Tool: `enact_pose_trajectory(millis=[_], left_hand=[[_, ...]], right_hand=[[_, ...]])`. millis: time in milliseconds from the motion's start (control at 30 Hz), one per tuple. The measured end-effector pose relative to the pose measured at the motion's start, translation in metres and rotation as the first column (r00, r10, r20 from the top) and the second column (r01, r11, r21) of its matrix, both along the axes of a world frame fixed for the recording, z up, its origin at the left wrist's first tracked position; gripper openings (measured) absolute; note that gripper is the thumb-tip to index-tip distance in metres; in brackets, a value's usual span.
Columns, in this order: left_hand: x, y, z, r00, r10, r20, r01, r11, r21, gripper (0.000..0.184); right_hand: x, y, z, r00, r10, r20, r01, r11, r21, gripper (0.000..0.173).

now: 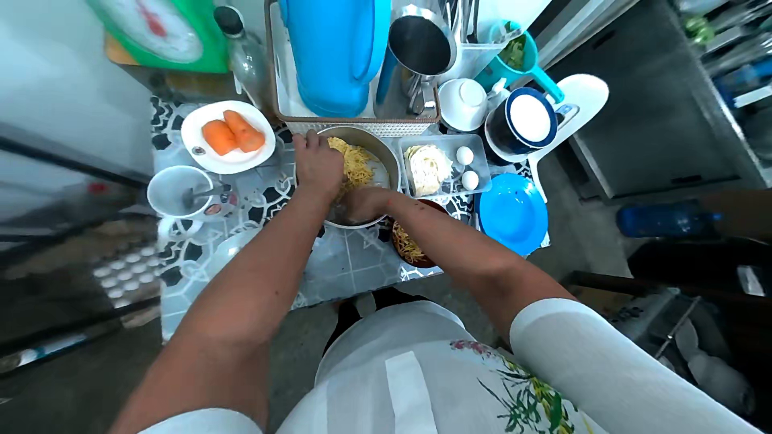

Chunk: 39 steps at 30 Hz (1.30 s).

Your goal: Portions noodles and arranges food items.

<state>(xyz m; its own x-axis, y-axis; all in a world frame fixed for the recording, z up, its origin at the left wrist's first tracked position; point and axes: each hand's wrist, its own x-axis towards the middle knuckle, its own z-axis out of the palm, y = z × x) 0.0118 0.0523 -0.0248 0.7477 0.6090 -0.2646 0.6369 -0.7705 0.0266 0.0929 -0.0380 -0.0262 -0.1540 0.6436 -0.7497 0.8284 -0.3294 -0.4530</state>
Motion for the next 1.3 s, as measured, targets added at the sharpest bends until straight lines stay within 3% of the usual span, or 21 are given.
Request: enact_pose_trajectory(millis=[100,200,300,400,567,700,800,900,1000,1100,1300], left_hand=[[0.001,0.001,0.008,0.999,0.013,-0.029,-0.013,1.0,0.003,0.044],[-0.001,0.007,0.022,0.996,0.091,0.002,-0.09,0.989,-0.119,0.05],[-0.019,0.017,0.045,0.959,0.22,0.181,-0.149,0.927,-0.344,0.047],[-0.055,0.012,0.063,0.839,0.327,0.436,-0.162,0.913,-0.373,0.039],[-0.12,-0.052,0.051,0.648,0.367,0.667,-0.08,0.904,-0.42,0.033],[-0.148,-0.128,-0.003,0.604,0.407,0.685,0.004,0.858,-0.513,0.028],[-0.16,-0.165,-0.05,0.579,0.451,0.679,0.014,0.828,-0.561,0.026],[-0.166,-0.182,-0.079,0.548,0.408,0.73,0.0,0.873,-0.488,0.025],[-0.169,-0.183,-0.097,0.546,0.303,0.781,-0.011,0.935,-0.355,0.023],[-0.169,-0.177,-0.106,0.574,0.189,0.797,0.033,0.967,-0.253,0.024],[-0.154,-0.176,-0.104,0.587,0.069,0.807,0.141,0.972,-0.186,0.026]], right_hand=[[0.008,-0.003,-0.01,0.903,-0.343,-0.257,0.327,0.939,-0.107,0.035],[0.01,-0.005,-0.011,0.667,-0.589,-0.457,0.532,0.805,-0.263,0.025],[0.015,-0.005,-0.004,0.414,-0.731,-0.542,0.656,0.653,-0.379,0.022],[0.024,0.0,0.0,0.235,-0.764,-0.602,0.687,0.568,-0.453,0.022],[0.043,-0.004,0.03,0.175,-0.646,-0.743,0.59,0.673,-0.446,0.024],[0.059,-0.045,0.076,0.267,-0.636,-0.724,0.657,0.67,-0.346,0.022],[0.076,-0.082,0.087,0.391,-0.662,-0.639,0.677,0.678,-0.288,0.022],[0.083,-0.117,0.086,0.51,-0.692,-0.51,0.693,0.682,-0.233,0.03],[0.086,-0.141,0.067,0.707,-0.605,-0.366,0.621,0.779,-0.09,0.043],[0.077,-0.152,0.049,0.856,-0.505,-0.109,0.516,0.846,0.135,0.033],[0.057,-0.158,0.035,0.92,-0.372,0.125,0.318,0.893,0.318,0.031]])
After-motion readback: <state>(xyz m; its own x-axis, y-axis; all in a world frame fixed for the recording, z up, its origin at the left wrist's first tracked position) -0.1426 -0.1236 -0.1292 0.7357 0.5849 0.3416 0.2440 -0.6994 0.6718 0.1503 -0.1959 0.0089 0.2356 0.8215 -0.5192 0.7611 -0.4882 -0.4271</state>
